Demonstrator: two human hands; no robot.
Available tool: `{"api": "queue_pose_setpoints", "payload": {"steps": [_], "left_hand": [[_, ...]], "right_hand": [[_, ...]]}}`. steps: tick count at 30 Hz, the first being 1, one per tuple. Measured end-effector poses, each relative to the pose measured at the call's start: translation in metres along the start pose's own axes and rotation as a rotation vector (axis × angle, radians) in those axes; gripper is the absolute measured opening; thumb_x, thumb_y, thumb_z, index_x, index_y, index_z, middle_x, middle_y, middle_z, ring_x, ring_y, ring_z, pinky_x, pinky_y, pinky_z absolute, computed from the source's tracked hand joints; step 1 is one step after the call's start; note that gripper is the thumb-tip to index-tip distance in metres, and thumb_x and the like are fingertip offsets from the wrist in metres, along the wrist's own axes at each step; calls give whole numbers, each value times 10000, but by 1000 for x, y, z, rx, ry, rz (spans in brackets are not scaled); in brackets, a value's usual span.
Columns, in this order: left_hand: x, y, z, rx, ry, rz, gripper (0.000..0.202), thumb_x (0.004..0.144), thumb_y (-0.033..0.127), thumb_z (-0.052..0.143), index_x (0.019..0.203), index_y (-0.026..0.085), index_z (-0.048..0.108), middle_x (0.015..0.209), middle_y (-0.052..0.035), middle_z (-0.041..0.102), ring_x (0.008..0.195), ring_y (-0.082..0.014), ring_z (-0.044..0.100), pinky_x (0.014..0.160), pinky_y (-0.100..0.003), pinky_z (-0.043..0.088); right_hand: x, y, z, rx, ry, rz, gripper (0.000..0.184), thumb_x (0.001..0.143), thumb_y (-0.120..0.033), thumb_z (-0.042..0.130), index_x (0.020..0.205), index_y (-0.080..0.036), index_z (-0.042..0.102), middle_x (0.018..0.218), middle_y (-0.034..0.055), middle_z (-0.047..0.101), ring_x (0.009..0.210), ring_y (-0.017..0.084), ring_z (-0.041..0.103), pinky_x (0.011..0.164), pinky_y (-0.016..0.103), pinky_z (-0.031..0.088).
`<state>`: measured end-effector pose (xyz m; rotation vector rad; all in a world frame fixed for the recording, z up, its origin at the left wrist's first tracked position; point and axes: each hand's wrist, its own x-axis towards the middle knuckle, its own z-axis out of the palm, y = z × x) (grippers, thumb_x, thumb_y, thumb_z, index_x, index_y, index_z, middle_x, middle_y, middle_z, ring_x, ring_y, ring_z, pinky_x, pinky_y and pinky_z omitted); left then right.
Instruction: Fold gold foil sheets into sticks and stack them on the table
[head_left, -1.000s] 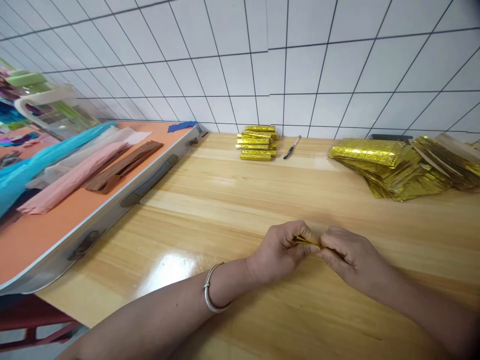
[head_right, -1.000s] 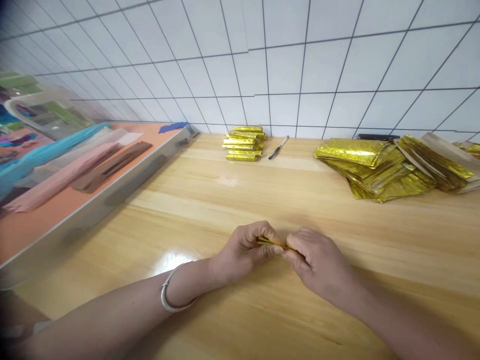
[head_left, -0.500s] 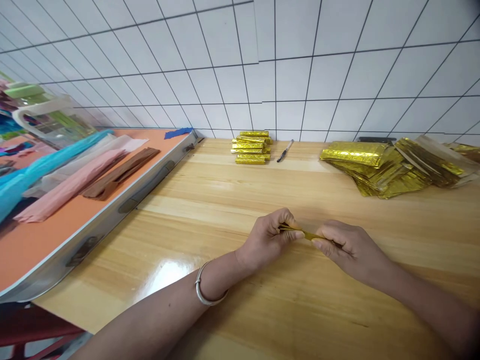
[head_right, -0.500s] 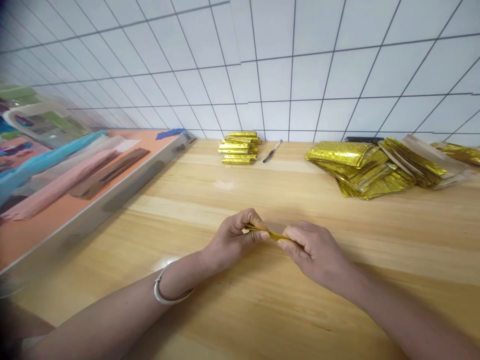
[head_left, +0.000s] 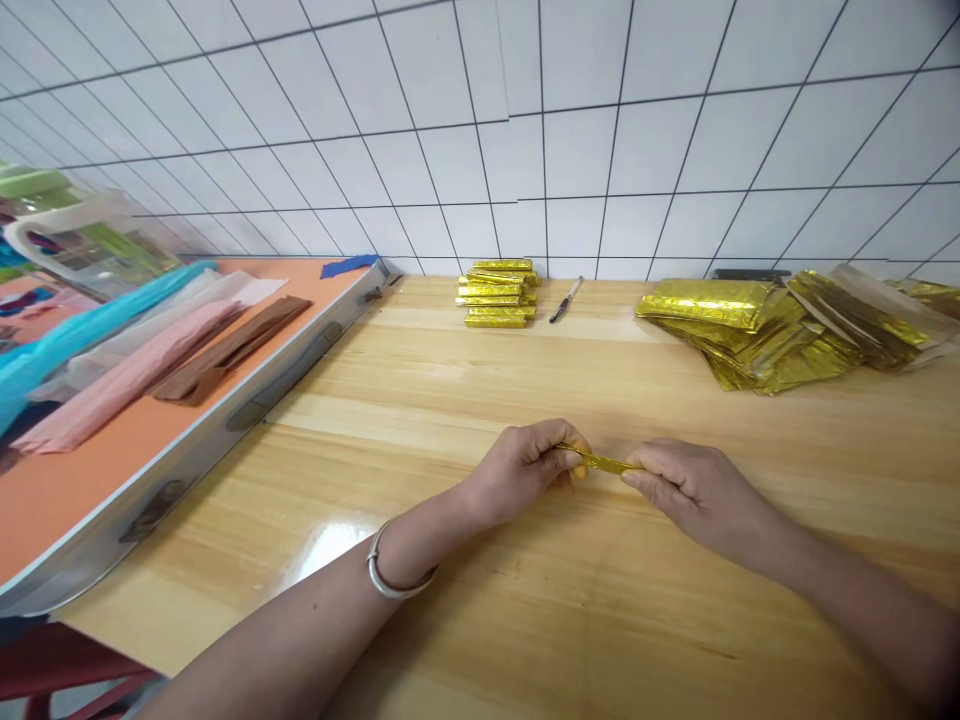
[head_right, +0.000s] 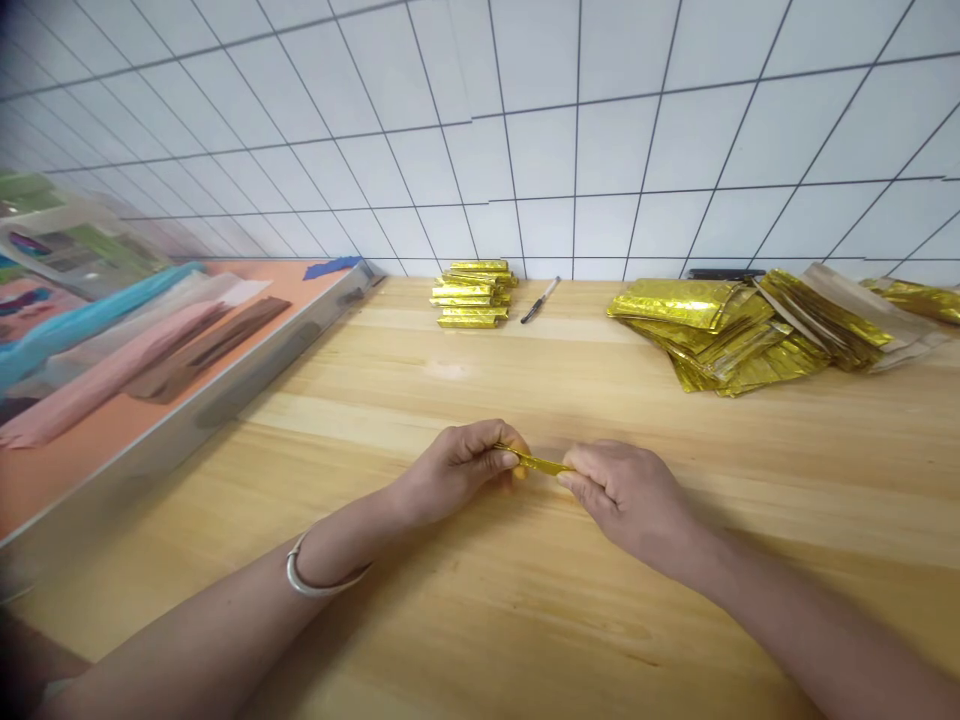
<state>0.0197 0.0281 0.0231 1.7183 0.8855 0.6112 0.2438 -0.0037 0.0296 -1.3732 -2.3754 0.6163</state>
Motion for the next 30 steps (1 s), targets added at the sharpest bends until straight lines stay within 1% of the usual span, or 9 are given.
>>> {"api": "queue_pose_setpoints", "payload": {"steps": [3, 6, 8, 11, 14, 18, 22, 26, 30], "left_hand": [[0, 0, 1, -19, 14, -12, 212, 891, 318, 483, 866, 136, 588, 727, -18, 601, 653, -105, 542, 635, -214, 432], [0, -2, -2, -47, -27, 13, 224, 904, 304, 463, 910, 128, 601, 836, -49, 632, 797, -135, 574, 758, -251, 442], [0, -4, -3, -37, -43, 24, 244, 911, 308, 452, 915, 123, 611, 880, -62, 641, 845, -147, 579, 795, -263, 438], [0, -6, -4, -18, -18, 19, 267, 916, 334, 443, 929, 126, 611, 863, -61, 652, 818, -148, 594, 774, -261, 446], [1, -8, -5, -3, 23, 36, 276, 918, 346, 442, 940, 130, 613, 866, -62, 656, 829, -151, 599, 784, -262, 445], [2, -12, -8, 43, 65, 30, 274, 911, 348, 454, 912, 133, 624, 871, -59, 655, 835, -151, 592, 787, -260, 437], [2, -12, -9, 106, 114, -16, 263, 904, 352, 459, 813, 146, 594, 764, -23, 640, 724, -124, 563, 681, -224, 420], [3, -8, -13, 286, 118, 34, 246, 906, 335, 447, 766, 155, 539, 661, 20, 531, 614, -96, 460, 574, -198, 360], [3, -6, -15, 546, 48, 157, 221, 929, 294, 389, 823, 160, 529, 726, 4, 526, 664, -113, 478, 609, -213, 371]], "right_hand": [[0, 1, -1, 42, -4, 21, 312, 926, -350, 356, 698, -207, 514, 626, -10, 523, 606, 141, 501, 548, 258, 352], [-1, 5, -3, 121, -37, 28, 321, 929, -366, 347, 759, -206, 568, 706, 10, 581, 649, 148, 537, 579, 267, 390], [-2, 7, -5, 127, -39, 26, 328, 927, -367, 348, 774, -205, 589, 746, 23, 605, 672, 154, 551, 595, 275, 406], [-2, 9, -8, 101, -17, 29, 325, 926, -376, 351, 843, -206, 616, 755, 31, 612, 698, 165, 560, 616, 285, 416], [-2, 15, -10, 156, -17, 57, 322, 923, -407, 359, 924, -211, 614, 735, 15, 606, 680, 157, 564, 603, 272, 417], [-3, 26, -13, 151, 14, 118, 321, 917, -420, 364, 883, -209, 604, 669, -7, 580, 622, 145, 547, 556, 257, 402], [-3, 29, -15, 118, 60, 104, 316, 911, -420, 376, 869, -207, 607, 662, -5, 579, 624, 147, 553, 565, 259, 406], [-2, 30, -16, 171, 74, 94, 307, 911, -407, 376, 931, -208, 609, 741, 12, 614, 685, 156, 580, 609, 271, 437], [-3, 35, -16, 110, 114, 61, 302, 909, -385, 388, 1002, -208, 614, 814, 29, 639, 750, 172, 598, 654, 292, 457]]}}
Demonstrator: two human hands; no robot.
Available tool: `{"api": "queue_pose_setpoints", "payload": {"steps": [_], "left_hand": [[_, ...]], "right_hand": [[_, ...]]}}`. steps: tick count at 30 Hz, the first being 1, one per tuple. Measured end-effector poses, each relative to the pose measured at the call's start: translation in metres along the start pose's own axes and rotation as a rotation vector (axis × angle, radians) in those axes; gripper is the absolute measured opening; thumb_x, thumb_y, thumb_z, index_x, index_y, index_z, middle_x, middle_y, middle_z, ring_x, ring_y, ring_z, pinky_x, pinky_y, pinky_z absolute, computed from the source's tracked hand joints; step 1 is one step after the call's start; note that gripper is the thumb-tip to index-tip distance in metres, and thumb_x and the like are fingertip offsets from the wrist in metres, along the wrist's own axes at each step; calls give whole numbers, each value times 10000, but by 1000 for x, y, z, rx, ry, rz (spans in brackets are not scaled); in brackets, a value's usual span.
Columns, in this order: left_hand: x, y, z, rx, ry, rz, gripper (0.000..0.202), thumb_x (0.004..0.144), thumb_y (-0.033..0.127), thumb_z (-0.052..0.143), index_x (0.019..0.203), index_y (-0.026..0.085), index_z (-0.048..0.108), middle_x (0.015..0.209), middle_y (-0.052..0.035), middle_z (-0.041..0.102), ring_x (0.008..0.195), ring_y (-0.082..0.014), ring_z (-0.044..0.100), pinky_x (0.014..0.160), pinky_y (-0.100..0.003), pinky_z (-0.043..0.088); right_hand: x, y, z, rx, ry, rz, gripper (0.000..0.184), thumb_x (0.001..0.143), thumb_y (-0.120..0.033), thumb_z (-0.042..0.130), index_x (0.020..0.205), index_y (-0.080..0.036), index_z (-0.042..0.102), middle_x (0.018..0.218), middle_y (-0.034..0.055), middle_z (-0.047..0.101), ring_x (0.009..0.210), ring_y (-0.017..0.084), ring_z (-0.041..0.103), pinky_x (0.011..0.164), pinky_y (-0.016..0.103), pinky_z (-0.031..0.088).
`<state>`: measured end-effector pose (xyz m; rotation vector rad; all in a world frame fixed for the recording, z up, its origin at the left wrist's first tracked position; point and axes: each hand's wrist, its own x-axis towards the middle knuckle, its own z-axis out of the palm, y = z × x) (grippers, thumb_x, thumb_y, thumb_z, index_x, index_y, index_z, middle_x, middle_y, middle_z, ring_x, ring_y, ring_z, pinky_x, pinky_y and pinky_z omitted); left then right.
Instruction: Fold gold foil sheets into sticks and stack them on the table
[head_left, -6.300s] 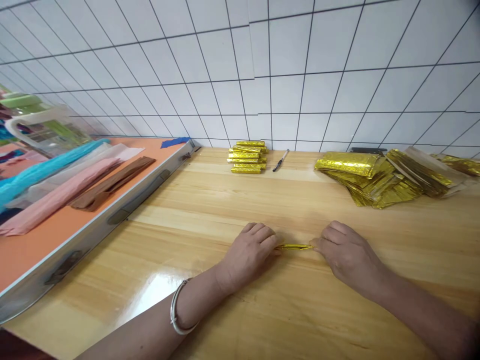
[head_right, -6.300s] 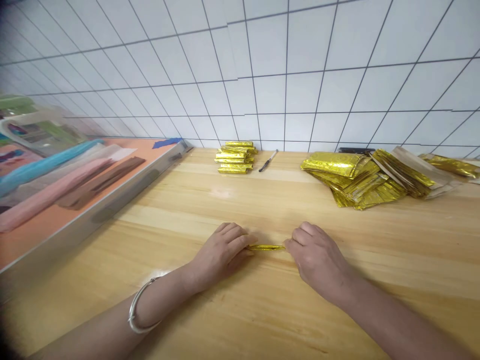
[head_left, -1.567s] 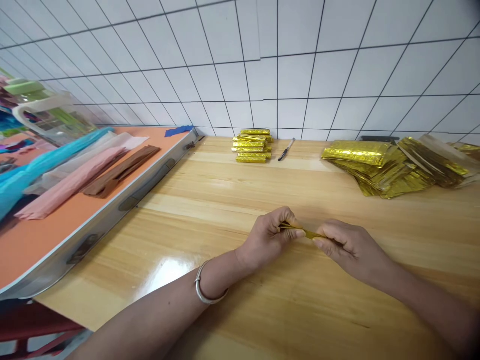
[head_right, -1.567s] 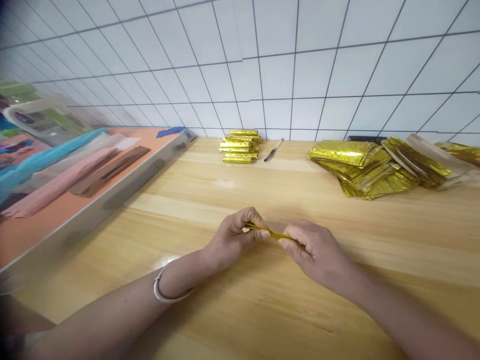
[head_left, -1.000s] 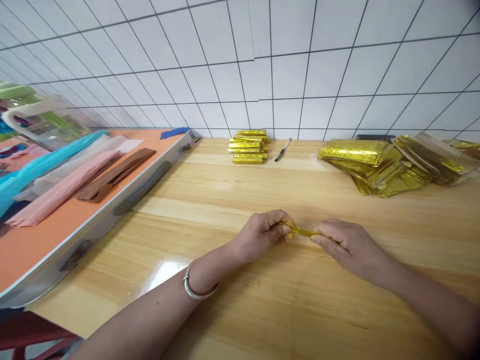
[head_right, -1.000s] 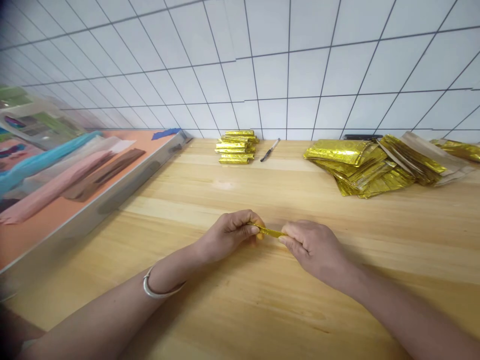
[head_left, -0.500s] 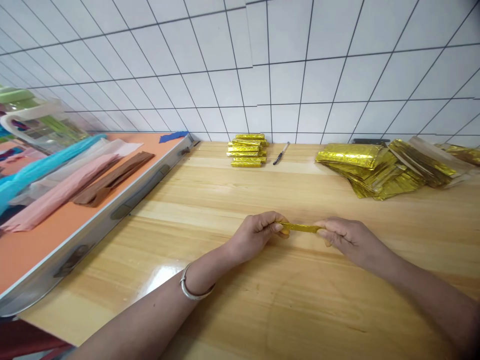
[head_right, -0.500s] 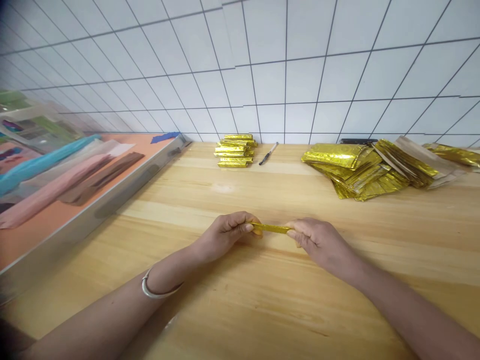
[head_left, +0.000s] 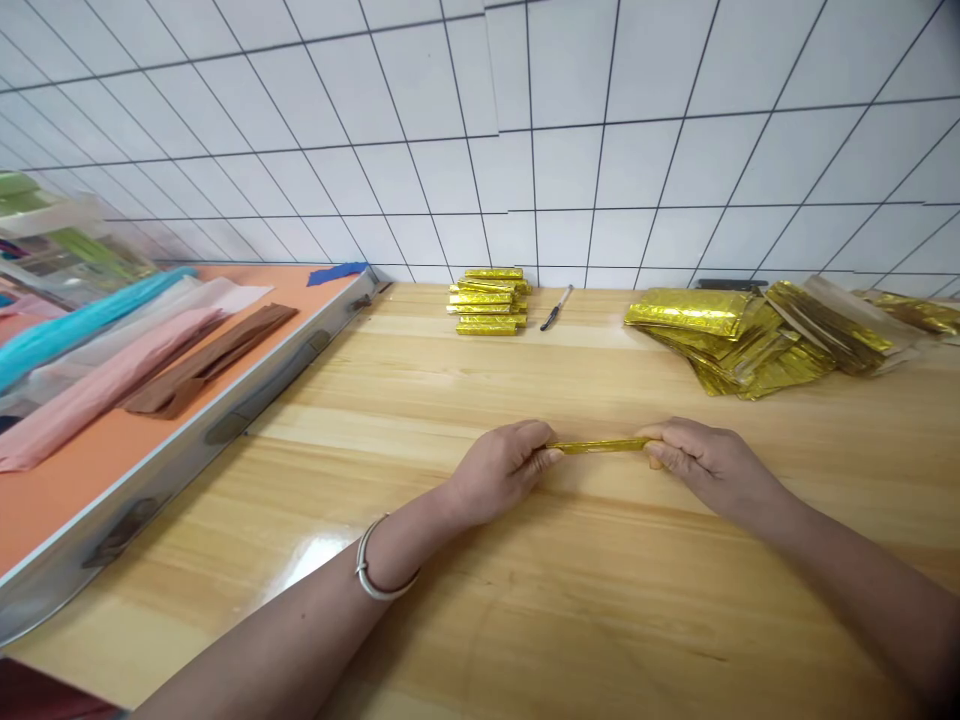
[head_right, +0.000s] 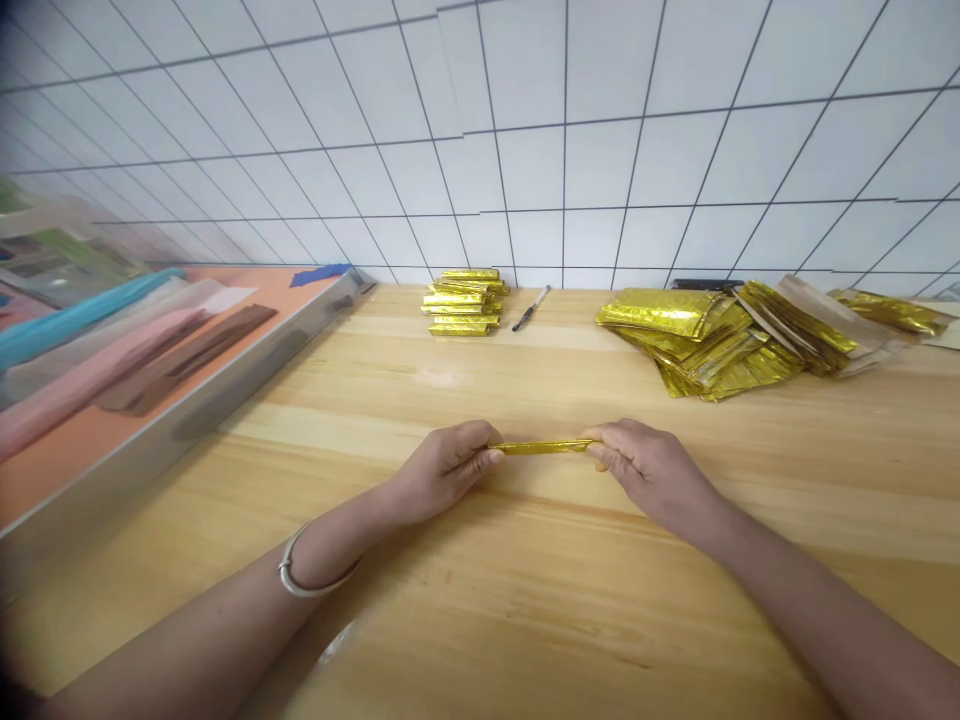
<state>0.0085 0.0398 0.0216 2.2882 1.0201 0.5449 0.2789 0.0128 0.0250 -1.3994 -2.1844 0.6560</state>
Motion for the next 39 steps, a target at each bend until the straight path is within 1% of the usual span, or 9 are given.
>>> {"api": "queue_pose_setpoints", "payload": {"steps": [3, 6, 10, 14, 17, 23, 27, 31, 39], "left_hand": [[-1, -1, 2, 166, -29, 84, 251, 948, 282, 331, 859, 164, 534, 756, -14, 559, 678, -132, 499, 629, -236, 375], [-2, -3, 4, 308, 8, 131, 274, 948, 294, 322, 825, 166, 530, 739, -21, 567, 666, -148, 501, 631, -259, 368], [-3, -4, 5, 409, 18, 163, 260, 939, 291, 342, 782, 171, 511, 732, -19, 562, 659, -153, 499, 629, -266, 364], [-1, -5, 5, 481, -13, 226, 151, 885, 194, 399, 767, 177, 490, 751, -14, 564, 692, -157, 505, 640, -274, 358], [2, -7, 5, 501, -27, 249, 106, 816, 110, 423, 758, 180, 477, 755, -11, 566, 702, -156, 504, 639, -275, 351], [4, -14, 8, 515, -14, 199, 155, 758, 56, 415, 811, 181, 491, 787, -19, 574, 720, -162, 508, 649, -270, 362], [4, -17, 9, 508, 7, 190, 117, 826, 117, 403, 786, 184, 491, 767, -17, 571, 719, -162, 509, 658, -270, 364], [4, -13, 6, 528, -18, 185, 108, 833, 136, 416, 780, 179, 500, 763, -18, 572, 715, -160, 508, 668, -272, 360], [-1, 7, 13, 519, -72, 275, 231, 914, 362, 421, 834, 180, 540, 792, -22, 581, 732, -158, 515, 682, -298, 343]], "right_hand": [[1, 7, 0, -68, 25, -59, 300, 916, -354, 387, 1055, -208, 609, 850, 37, 648, 777, 173, 602, 661, 289, 462], [1, 12, 1, -211, 52, -159, 279, 927, -316, 387, 1049, -190, 604, 862, 54, 650, 807, 179, 592, 676, 287, 451], [0, 16, 0, -532, 59, -250, 247, 927, -286, 400, 823, -181, 599, 724, 44, 600, 734, 183, 533, 616, 282, 385], [1, 20, 0, -685, 32, -319, 243, 907, -213, 428, 681, -184, 513, 647, 22, 524, 680, 169, 463, 584, 276, 322], [2, 27, 2, -718, 33, -373, 231, 889, -161, 437, 666, -187, 489, 644, 16, 503, 677, 165, 443, 592, 278, 305], [2, 34, 6, -683, 27, -376, 227, 901, -194, 437, 676, -188, 466, 651, 12, 484, 672, 161, 435, 583, 277, 289], [0, 31, 5, -692, 79, -452, 254, 895, -187, 440, 641, -193, 450, 609, 5, 447, 637, 159, 404, 581, 283, 278], [0, 30, 5, -723, 81, -440, 237, 876, -137, 439, 648, -192, 473, 623, 12, 472, 648, 161, 415, 582, 281, 278], [-3, 18, 15, -702, -33, -447, 186, 857, -91, 436, 744, -191, 544, 697, 24, 523, 700, 174, 448, 615, 292, 314]]}}
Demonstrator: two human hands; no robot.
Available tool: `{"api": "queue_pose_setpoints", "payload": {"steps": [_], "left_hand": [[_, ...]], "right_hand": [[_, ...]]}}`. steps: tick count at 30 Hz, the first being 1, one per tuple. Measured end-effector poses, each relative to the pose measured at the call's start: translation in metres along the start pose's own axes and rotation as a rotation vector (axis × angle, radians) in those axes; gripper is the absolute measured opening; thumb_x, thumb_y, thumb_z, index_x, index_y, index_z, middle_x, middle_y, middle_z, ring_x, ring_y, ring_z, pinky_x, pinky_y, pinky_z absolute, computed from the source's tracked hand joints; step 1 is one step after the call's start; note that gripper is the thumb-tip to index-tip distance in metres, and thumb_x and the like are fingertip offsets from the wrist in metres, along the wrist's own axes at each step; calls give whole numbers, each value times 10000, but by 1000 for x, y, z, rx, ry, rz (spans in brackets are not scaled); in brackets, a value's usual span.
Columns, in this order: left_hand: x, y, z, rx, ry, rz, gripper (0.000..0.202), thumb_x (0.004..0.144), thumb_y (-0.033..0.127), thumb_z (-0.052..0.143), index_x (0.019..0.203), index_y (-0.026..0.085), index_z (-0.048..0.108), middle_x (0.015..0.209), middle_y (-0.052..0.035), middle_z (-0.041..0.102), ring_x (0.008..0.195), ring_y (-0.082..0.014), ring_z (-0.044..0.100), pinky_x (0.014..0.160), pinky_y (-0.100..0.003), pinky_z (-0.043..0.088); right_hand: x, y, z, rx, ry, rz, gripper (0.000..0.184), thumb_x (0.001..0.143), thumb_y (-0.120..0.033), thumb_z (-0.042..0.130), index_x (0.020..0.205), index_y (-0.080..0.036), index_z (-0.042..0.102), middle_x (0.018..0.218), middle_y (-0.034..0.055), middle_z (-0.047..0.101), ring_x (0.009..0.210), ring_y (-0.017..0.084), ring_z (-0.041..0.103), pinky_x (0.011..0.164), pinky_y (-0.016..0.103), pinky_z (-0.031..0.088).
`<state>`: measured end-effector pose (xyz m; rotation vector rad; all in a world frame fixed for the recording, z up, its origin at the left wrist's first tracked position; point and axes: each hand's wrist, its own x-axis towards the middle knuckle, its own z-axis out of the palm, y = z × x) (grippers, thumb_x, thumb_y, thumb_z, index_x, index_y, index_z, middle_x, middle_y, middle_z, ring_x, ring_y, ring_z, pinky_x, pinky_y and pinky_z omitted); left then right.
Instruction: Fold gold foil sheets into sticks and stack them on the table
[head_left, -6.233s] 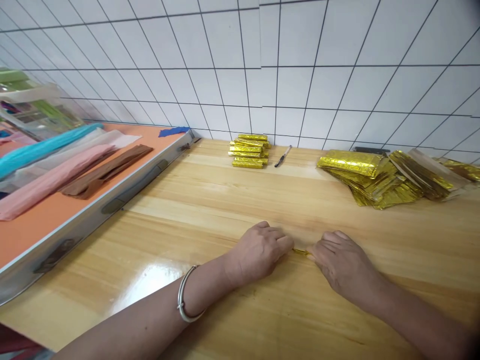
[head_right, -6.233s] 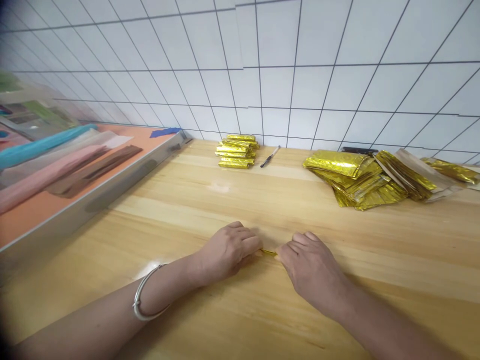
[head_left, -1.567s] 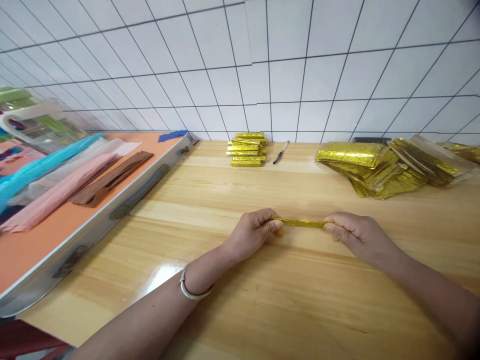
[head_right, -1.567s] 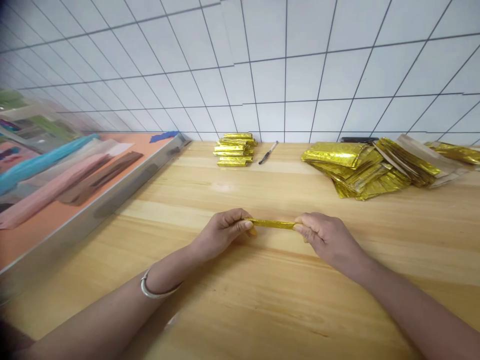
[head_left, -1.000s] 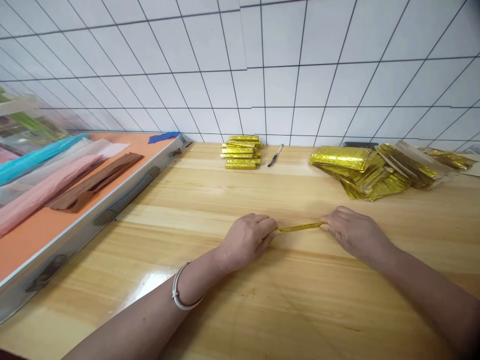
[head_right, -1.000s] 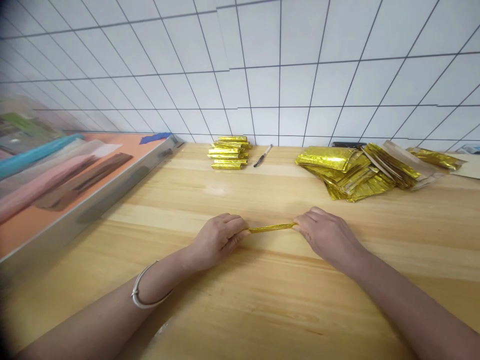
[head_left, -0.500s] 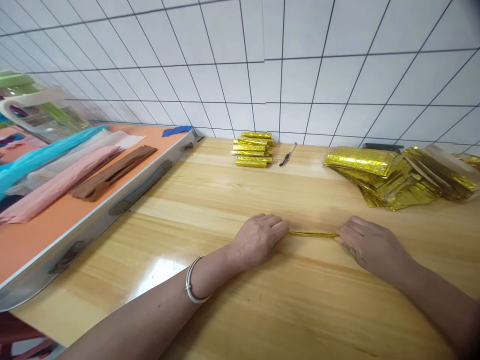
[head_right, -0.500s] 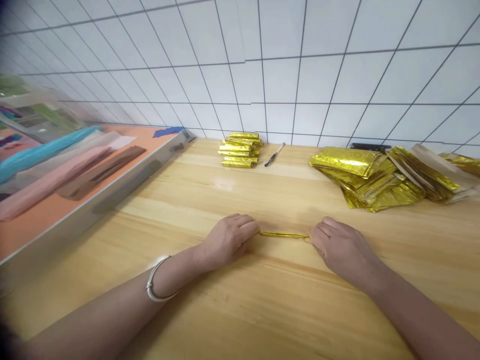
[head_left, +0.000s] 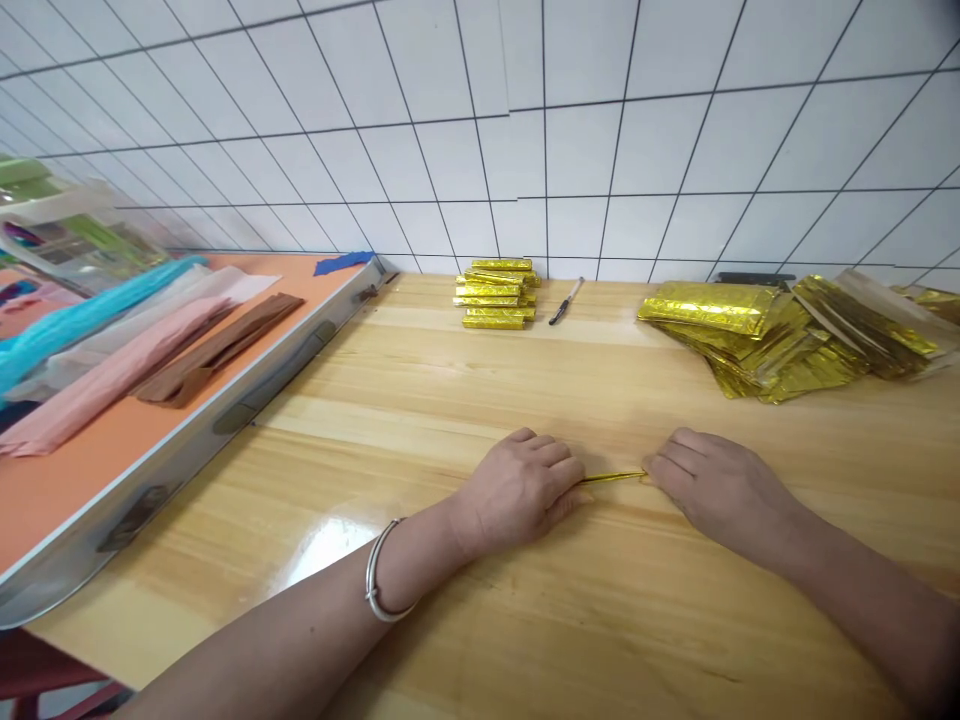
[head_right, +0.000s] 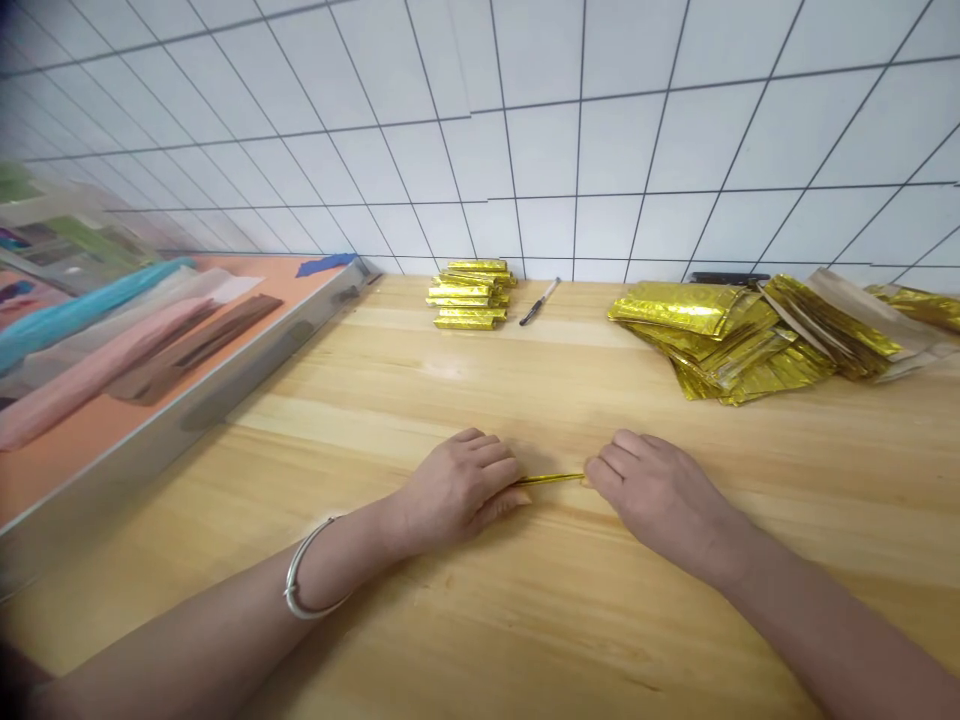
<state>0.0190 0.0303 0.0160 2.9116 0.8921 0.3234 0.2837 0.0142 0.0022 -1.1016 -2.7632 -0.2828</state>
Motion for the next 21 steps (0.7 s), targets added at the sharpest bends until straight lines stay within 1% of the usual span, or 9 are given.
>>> {"api": "queue_pose_setpoints", "payload": {"steps": [2, 4, 6, 8, 10, 13, 15, 18, 21], "left_hand": [[1, 5, 4, 0, 6, 5, 216, 919, 320, 413, 805, 178, 531, 763, -14, 574, 702, -147, 511, 647, -294, 333], [0, 8, 6, 12, 23, -12, 194, 910, 261, 414, 767, 175, 513, 739, -11, 565, 673, -139, 501, 622, -293, 323], [-1, 12, 7, 20, 38, -18, 177, 897, 224, 421, 745, 175, 499, 721, -8, 554, 655, -137, 488, 614, -294, 317], [-2, 16, 6, 19, 49, 9, 149, 886, 199, 427, 757, 177, 498, 721, -7, 551, 657, -140, 481, 618, -296, 315], [-2, 20, 3, 14, 61, 55, 131, 872, 166, 426, 762, 176, 497, 721, -8, 549, 658, -143, 476, 614, -298, 306], [-1, 24, 0, 10, 82, 100, 126, 850, 135, 425, 749, 174, 489, 711, -10, 546, 644, -142, 467, 596, -303, 286], [-1, 23, -1, 8, 89, 118, 124, 849, 138, 427, 749, 175, 489, 701, -6, 543, 634, -140, 466, 601, -304, 286], [-1, 19, -1, 1, 77, 126, 129, 860, 143, 418, 771, 175, 506, 704, -7, 550, 651, -139, 487, 636, -306, 307], [-2, 13, -1, -21, 53, 98, 166, 843, 101, 397, 891, 176, 536, 742, -18, 578, 701, -144, 523, 672, -302, 324]], "right_hand": [[3, -6, -2, 21, -17, -18, 192, 854, -79, 434, 758, -190, 557, 705, 25, 532, 702, 174, 454, 621, 296, 325], [7, -12, -4, 48, 8, -21, 184, 855, -85, 440, 790, -187, 578, 745, 37, 563, 749, 186, 478, 652, 307, 345], [11, -18, -7, 69, 60, -14, 147, 870, -133, 459, 869, -175, 600, 823, 61, 599, 834, 209, 497, 702, 327, 362], [15, -25, -10, 85, 90, -24, 140, 885, -194, 475, 937, -164, 602, 871, 77, 611, 877, 222, 494, 723, 341, 362], [17, -32, -12, 110, 85, -59, 141, 891, -181, 461, 898, -170, 601, 799, 54, 597, 800, 200, 482, 686, 331, 342], [18, -40, -15, 148, 93, -84, 212, 874, -95, 428, 744, -181, 571, 621, 2, 507, 639, 154, 408, 616, 317, 284], [17, -40, -16, 161, 101, -73, 230, 864, -80, 426, 699, -182, 550, 581, -10, 469, 611, 146, 379, 607, 317, 264], [16, -34, -18, 185, 78, -64, 221, 864, -81, 416, 746, -183, 573, 610, -4, 493, 631, 148, 400, 622, 313, 272], [13, -27, -18, 227, 76, -58, 221, 885, -118, 408, 823, -184, 610, 661, 12, 546, 655, 152, 442, 638, 306, 293]]}}
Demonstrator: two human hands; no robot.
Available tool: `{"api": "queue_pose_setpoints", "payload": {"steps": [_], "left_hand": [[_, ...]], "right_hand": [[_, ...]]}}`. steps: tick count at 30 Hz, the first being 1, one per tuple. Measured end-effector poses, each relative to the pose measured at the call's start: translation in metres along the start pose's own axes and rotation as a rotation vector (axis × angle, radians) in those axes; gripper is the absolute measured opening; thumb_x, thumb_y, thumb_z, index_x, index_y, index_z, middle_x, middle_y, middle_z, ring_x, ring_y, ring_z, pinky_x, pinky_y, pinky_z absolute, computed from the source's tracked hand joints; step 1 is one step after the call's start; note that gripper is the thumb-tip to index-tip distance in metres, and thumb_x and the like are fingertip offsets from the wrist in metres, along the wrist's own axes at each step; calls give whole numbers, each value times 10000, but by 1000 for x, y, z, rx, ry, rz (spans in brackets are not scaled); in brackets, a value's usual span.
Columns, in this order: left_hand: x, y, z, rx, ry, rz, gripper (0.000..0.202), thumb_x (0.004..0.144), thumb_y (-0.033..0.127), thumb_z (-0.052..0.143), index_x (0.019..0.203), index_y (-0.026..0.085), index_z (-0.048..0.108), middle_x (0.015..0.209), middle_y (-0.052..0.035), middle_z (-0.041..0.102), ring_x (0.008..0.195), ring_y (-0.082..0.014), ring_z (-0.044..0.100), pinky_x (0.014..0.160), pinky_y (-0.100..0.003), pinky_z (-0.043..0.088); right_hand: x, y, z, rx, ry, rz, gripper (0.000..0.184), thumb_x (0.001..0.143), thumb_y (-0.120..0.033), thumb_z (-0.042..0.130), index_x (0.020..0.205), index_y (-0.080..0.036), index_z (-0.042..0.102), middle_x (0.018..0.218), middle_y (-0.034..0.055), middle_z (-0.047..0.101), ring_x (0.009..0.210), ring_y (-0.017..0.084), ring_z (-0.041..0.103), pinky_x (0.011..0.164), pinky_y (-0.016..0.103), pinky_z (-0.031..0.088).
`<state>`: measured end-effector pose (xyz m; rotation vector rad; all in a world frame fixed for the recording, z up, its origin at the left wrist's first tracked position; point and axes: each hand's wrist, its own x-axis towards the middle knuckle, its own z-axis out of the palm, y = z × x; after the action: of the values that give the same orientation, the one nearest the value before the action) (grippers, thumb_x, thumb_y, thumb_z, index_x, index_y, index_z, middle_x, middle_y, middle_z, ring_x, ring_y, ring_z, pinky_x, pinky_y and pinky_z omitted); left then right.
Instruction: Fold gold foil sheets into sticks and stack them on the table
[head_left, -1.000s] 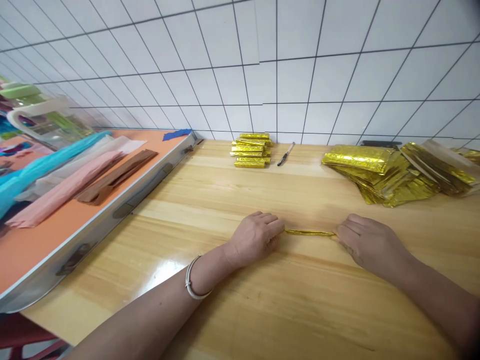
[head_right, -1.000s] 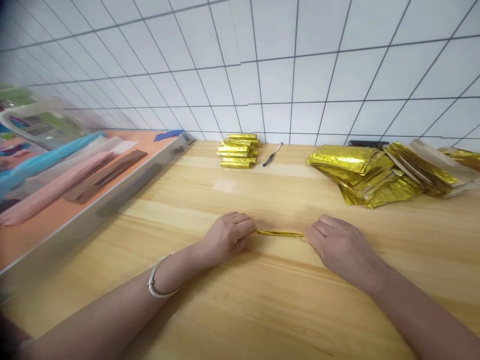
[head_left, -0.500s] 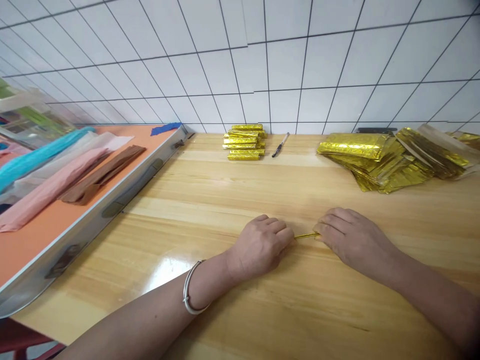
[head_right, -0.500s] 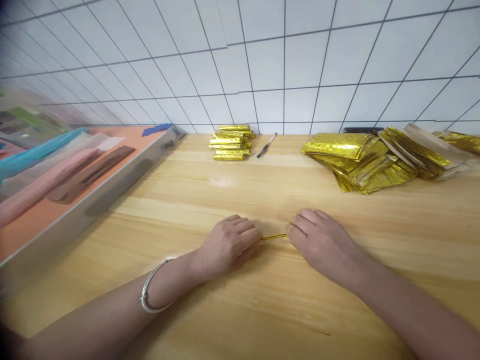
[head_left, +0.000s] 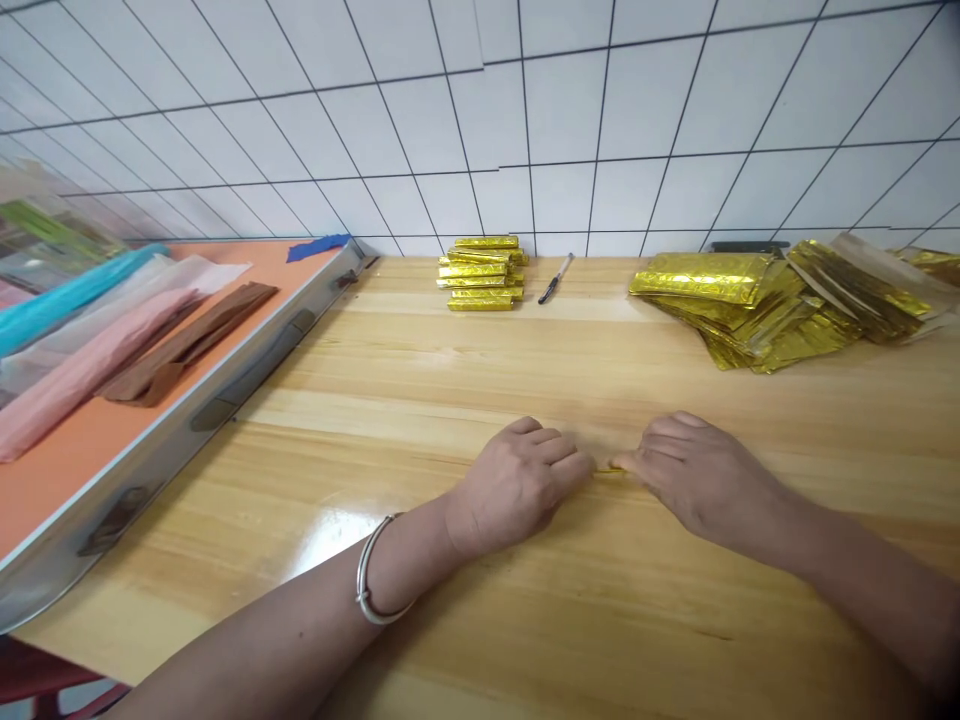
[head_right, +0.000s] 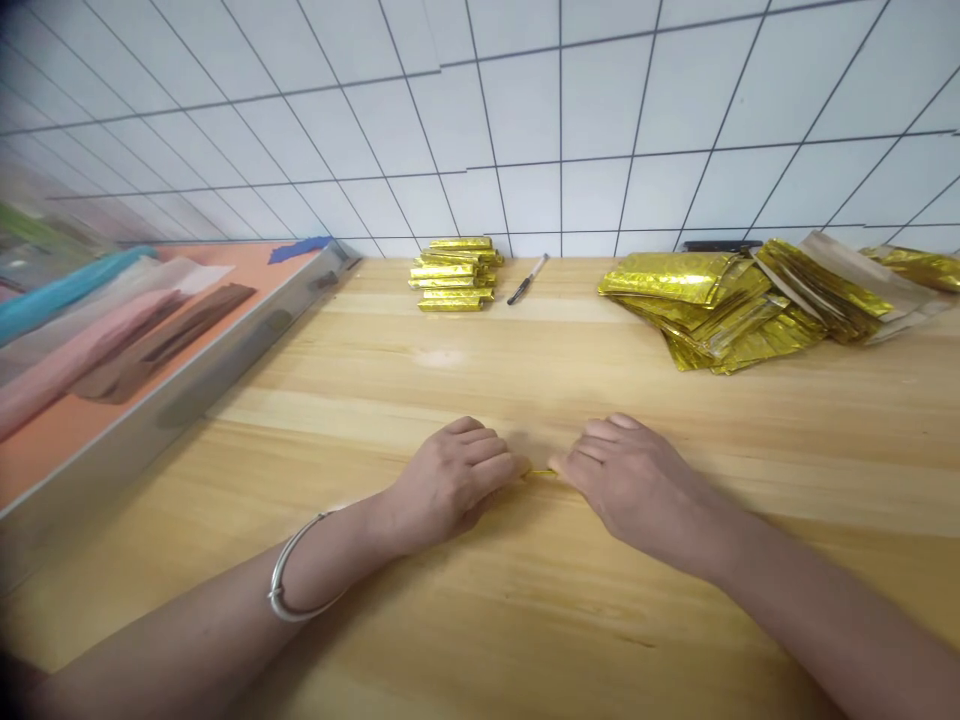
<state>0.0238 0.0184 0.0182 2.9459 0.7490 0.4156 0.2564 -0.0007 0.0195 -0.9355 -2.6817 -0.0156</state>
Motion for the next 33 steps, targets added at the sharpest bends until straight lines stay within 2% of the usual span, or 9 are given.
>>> {"api": "queue_pose_setpoints", "payload": {"steps": [6, 9, 11, 14, 19, 23, 26, 29, 33], "left_hand": [[-1, -8, 2, -49, -15, -61, 217, 821, 71, 391, 932, 186, 538, 754, -8, 607, 685, -135, 551, 671, -285, 340], [0, -13, 1, -111, -48, -90, 274, 836, 71, 385, 1041, 183, 527, 834, -25, 629, 756, -148, 576, 694, -273, 378], [0, -17, -1, -186, -62, -131, 289, 854, 92, 393, 1103, 180, 510, 878, -33, 638, 787, -149, 585, 700, -258, 408], [-1, -21, -4, -251, -44, -197, 251, 875, 118, 396, 1079, 179, 529, 877, -24, 652, 754, -137, 595, 670, -234, 430], [-5, -25, 0, -115, 2, -228, 192, 911, 187, 386, 998, 181, 557, 772, -9, 645, 661, -131, 585, 601, -223, 408], [-6, -25, 6, 8, 53, -196, 199, 914, 182, 363, 940, 174, 561, 666, -1, 600, 568, -115, 522, 545, -214, 358], [-5, -25, 7, 11, 80, -196, 215, 927, 203, 347, 945, 173, 559, 651, -1, 594, 557, -111, 517, 544, -209, 354], [-5, -26, 8, -41, 78, -237, 241, 943, 259, 336, 943, 174, 561, 659, -6, 606, 560, -115, 537, 544, -210, 363], [-5, -22, 10, -192, 115, -409, 237, 943, 300, 350, 930, 179, 553, 629, 15, 581, 526, -101, 521, 508, -191, 355]], "right_hand": [[-2, 8, 0, 29, -14, 51, 238, 908, -181, 398, 880, -193, 635, 652, 23, 578, 643, 163, 480, 654, 309, 317], [-3, 13, -2, 55, -54, 87, 273, 919, -186, 355, 889, -185, 627, 682, 40, 587, 665, 174, 499, 649, 303, 339], [-3, 16, -4, 60, -36, 111, 306, 932, -212, 328, 865, -175, 625, 656, 44, 568, 639, 174, 492, 619, 295, 343], [-4, 19, -6, 58, 16, 116, 332, 946, -259, 321, 859, -166, 627, 635, 44, 555, 621, 171, 491, 598, 290, 349], [-4, 23, -3, 132, 25, 164, 310, 949, -289, 336, 977, -164, 619, 722, 59, 611, 699, 180, 551, 617, 288, 397], [-4, 25, -2, 142, 29, 189, 338, 946, -333, 336, 908, -177, 634, 725, 58, 636, 704, 186, 580, 619, 295, 412], [-4, 24, -3, 155, 22, 226, 336, 942, -350, 348, 920, -181, 638, 771, 60, 664, 724, 185, 604, 630, 292, 425], [-3, 25, -4, 233, 20, 309, 313, 931, -371, 380, 944, -201, 643, 782, 35, 671, 705, 169, 611, 617, 277, 429], [-2, 26, -4, 556, 154, 590, 320, 889, -439, 455, 1048, -216, 621, 585, -27, 567, 537, 127, 543, 510, 246, 408]]}}
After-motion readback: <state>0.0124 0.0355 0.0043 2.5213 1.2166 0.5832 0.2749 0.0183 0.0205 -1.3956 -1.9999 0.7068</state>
